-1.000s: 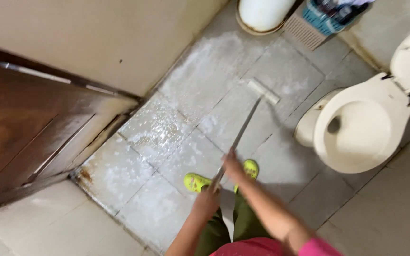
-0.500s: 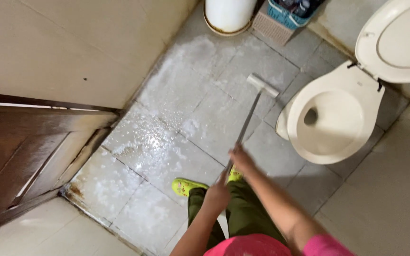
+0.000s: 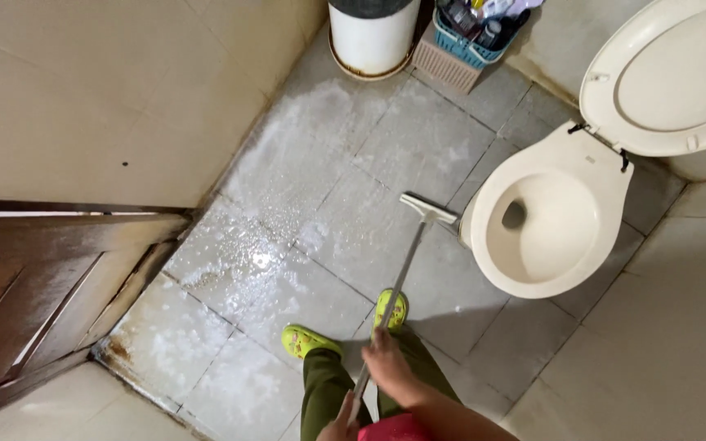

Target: The person pours green cleaning liquid onto a tiled bathroom floor and then uses a squeegee to spread and push the soapy water across the floor. The person repeatedly sweeps the squeegee back and forth, moving the liquid toward the door and around the toilet area.

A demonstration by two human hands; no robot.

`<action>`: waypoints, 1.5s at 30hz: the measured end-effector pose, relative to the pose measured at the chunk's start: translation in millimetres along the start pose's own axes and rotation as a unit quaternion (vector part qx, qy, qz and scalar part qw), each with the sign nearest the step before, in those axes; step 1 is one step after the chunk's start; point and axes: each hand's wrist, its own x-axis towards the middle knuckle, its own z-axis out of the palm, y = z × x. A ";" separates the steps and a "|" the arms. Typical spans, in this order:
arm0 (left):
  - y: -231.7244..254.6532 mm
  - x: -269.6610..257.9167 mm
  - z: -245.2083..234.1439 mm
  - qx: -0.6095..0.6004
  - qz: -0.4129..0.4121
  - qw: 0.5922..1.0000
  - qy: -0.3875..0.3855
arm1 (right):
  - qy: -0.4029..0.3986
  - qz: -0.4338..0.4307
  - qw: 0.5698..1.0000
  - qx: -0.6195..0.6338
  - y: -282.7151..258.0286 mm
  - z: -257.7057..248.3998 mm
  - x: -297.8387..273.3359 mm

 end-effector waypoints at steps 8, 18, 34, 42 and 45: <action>281.0 46.5 -80.8 0.417 0.232 0.876 0.068 | -0.200 0.230 0.946 0.111 206.7 -91.9 100.3; 61.5 -12.7 -20.1 0.031 0.277 0.951 0.133 | -0.158 0.042 0.980 0.110 -43.0 -68.8 15.8; 204.4 32.4 -71.4 -0.421 0.059 0.901 0.086 | -0.102 0.383 0.784 0.477 24.4 -139.7 76.0; 76.2 -42.6 -62.6 -0.519 0.108 0.844 -0.081 | -0.102 0.424 0.759 0.483 -31.2 -109.7 -10.0; 9.3 -43.0 -75.9 -0.563 0.061 0.821 -0.072 | -0.137 0.456 0.806 0.353 -9.6 -103.8 -59.3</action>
